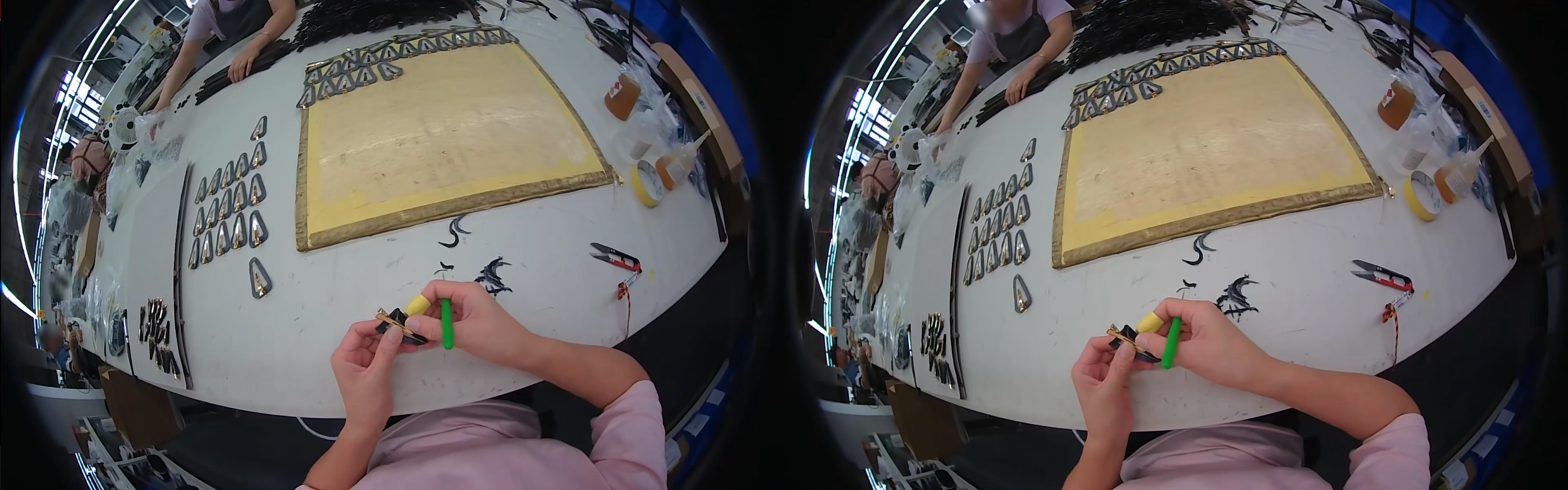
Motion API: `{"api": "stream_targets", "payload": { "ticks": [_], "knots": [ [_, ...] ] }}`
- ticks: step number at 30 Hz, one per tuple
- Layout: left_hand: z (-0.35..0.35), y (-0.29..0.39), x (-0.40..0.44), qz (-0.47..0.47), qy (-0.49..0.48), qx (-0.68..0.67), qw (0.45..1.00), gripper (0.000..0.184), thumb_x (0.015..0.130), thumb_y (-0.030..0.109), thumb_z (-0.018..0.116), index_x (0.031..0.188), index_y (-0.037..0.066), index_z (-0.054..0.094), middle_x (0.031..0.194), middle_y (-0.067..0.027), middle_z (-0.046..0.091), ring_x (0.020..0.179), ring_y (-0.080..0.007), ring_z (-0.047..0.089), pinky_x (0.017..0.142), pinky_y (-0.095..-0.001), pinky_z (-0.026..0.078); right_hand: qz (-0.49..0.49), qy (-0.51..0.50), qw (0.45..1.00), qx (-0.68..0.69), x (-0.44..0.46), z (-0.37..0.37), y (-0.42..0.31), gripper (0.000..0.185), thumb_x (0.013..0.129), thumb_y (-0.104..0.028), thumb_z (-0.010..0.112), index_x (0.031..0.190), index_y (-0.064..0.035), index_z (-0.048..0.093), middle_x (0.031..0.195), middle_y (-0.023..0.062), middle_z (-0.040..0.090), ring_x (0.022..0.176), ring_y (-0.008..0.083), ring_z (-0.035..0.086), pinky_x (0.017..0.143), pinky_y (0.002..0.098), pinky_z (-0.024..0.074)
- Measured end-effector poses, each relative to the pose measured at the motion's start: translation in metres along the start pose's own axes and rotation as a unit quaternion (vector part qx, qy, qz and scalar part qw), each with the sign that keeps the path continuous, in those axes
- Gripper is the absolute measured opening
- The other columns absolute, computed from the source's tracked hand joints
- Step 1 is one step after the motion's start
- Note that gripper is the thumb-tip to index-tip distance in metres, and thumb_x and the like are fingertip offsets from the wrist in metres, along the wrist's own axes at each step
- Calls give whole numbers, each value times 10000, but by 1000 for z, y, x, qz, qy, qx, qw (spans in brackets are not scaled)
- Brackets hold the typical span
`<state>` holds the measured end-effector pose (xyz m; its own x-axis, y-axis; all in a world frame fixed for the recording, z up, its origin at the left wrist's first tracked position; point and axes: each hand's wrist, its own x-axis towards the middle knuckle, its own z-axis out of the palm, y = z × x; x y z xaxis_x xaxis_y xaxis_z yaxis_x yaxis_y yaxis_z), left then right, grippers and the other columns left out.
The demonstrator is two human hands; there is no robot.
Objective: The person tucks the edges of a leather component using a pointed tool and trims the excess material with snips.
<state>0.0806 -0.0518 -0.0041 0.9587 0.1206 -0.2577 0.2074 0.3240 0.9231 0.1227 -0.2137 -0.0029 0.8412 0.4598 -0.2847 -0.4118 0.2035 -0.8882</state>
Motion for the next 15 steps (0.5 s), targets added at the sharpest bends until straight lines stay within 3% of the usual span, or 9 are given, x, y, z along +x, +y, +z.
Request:
{"api": "stream_targets", "payload": {
  "ticks": [8,15],
  "knots": [
    [-1,0,-1,16,-19,-8,1000,111,892,24,618,982,0,559,919,-74,629,800,-114,622,717,-269,557,-4,6,1000,-9,0,1,-3,157,886,-143,656,915,4,609,763,-7,598,702,34,525,632,202,441],
    [-12,3,1,-8,-135,-64,989,284,864,-26,638,1122,-10,520,1029,-70,600,974,-135,589,874,-307,514,33,3,999,-36,-6,-2,-6,136,859,-130,660,891,-6,615,745,-4,604,683,40,541,631,201,448]
  ]
}}
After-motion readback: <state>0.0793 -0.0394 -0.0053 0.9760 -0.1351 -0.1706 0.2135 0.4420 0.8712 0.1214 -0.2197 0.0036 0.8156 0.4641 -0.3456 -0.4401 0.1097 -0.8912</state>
